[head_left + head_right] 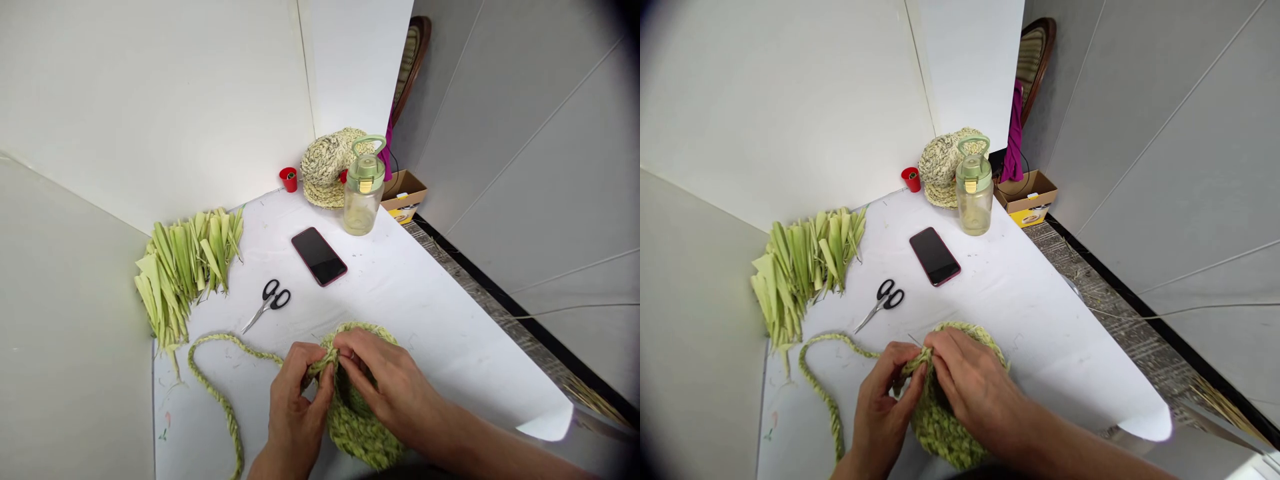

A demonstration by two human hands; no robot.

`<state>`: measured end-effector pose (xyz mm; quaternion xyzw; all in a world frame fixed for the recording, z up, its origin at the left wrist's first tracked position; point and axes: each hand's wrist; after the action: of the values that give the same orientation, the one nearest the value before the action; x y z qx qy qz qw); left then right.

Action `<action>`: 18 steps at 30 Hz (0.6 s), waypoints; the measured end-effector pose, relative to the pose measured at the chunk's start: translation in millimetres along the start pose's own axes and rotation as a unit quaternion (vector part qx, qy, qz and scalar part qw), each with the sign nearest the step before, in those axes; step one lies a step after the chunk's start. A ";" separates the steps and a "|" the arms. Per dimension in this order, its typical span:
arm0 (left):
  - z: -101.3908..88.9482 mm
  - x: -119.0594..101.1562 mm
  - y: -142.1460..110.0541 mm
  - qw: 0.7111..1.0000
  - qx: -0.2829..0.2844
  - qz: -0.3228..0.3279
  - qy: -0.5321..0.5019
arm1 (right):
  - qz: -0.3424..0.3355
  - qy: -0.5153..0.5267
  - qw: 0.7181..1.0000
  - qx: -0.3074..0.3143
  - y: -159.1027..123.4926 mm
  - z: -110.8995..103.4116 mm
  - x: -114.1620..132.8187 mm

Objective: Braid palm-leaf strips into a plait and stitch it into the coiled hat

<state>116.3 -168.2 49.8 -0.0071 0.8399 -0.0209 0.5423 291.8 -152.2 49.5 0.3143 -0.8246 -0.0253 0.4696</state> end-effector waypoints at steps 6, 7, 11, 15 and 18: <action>-4.0 1.5 0.9 1.000 -0.002 0.015 0.012 | -0.048 -0.117 0.992 -0.015 29.2 -30.3 0.1; -4.5 1.6 1.1 1.000 0.001 0.024 0.009 | -0.054 -0.122 0.991 -0.003 34.7 -35.3 -0.4; -4.2 0.7 2.4 0.999 0.012 0.039 0.003 | -0.047 -0.021 0.991 0.120 52.7 -43.2 -3.6; -3.0 -0.1 3.8 1.000 0.013 0.019 0.008 | 0.000 0.074 0.989 0.125 64.7 -40.2 -4.9; -2.4 -0.2 4.3 1.000 0.011 -0.003 0.021 | 0.007 0.155 0.987 0.026 73.4 -43.7 -1.2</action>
<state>114.3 -163.9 50.8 -0.0035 0.8506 -0.0317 0.5249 290.5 -81.7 97.7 0.3204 -0.7443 0.0484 0.5840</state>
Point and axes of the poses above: each hand's wrist, its own y-axis towards the middle knuckle, its own z-axis out of the palm, x = y × z, and after that the axes turned 10 degrees about -z, right-handed
